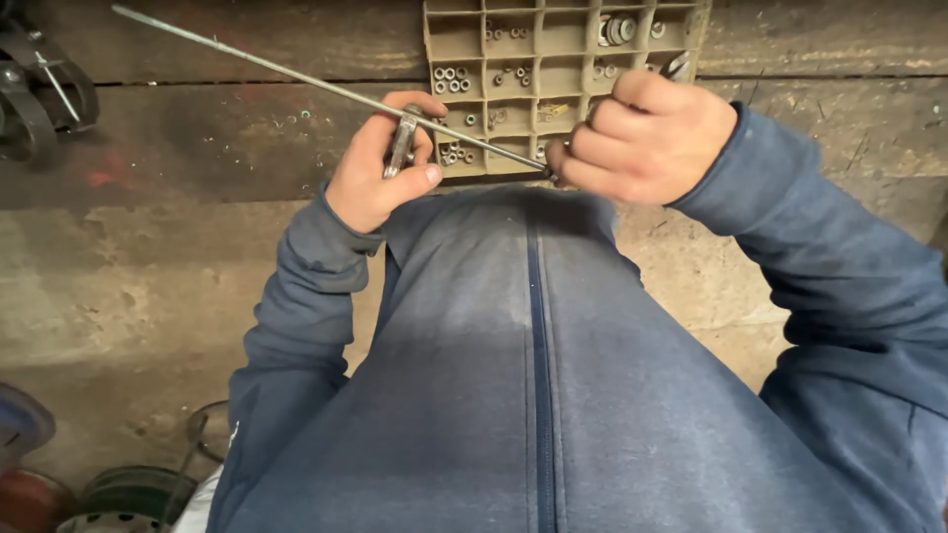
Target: The person walks to a workbench and retrieves a wrench from a drawer. They then use the wrench to tighten a nut onto a long threaded rod held in a clamp. After securing the nut, they pick up a small metal ring from a compartmentalized tray and place it onto the rod.
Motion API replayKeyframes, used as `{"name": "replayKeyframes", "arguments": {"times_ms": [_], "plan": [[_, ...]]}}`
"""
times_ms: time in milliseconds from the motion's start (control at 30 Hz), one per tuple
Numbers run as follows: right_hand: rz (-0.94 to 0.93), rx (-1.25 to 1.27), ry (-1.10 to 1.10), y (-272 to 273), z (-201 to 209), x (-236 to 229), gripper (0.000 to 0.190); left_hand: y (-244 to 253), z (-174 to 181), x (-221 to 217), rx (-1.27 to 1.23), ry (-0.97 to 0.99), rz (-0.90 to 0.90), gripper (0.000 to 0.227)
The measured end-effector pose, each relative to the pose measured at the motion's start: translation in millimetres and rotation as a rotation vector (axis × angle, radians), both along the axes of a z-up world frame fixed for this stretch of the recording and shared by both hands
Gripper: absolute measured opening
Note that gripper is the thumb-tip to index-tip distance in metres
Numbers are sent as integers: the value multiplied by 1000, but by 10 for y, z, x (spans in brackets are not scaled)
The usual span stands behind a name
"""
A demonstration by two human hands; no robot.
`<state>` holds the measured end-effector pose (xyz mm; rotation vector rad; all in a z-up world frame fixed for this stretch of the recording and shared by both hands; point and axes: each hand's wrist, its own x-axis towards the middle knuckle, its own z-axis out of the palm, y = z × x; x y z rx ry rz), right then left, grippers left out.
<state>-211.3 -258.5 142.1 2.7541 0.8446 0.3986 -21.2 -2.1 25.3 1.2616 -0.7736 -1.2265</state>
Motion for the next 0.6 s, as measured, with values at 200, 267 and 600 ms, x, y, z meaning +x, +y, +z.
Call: {"name": "replayKeyframes", "arguments": {"times_ms": [200,267,600], "plan": [[74,-212,4,68,38,51,20,-2,20,10,40,-82,-27,54],[110,-238,-41,52,29,72,28,-18,35,18,39,-68,-32,55],[166,-233,-80,33,-128,68,33,-60,40,137,60,-115,-66,54]]}}
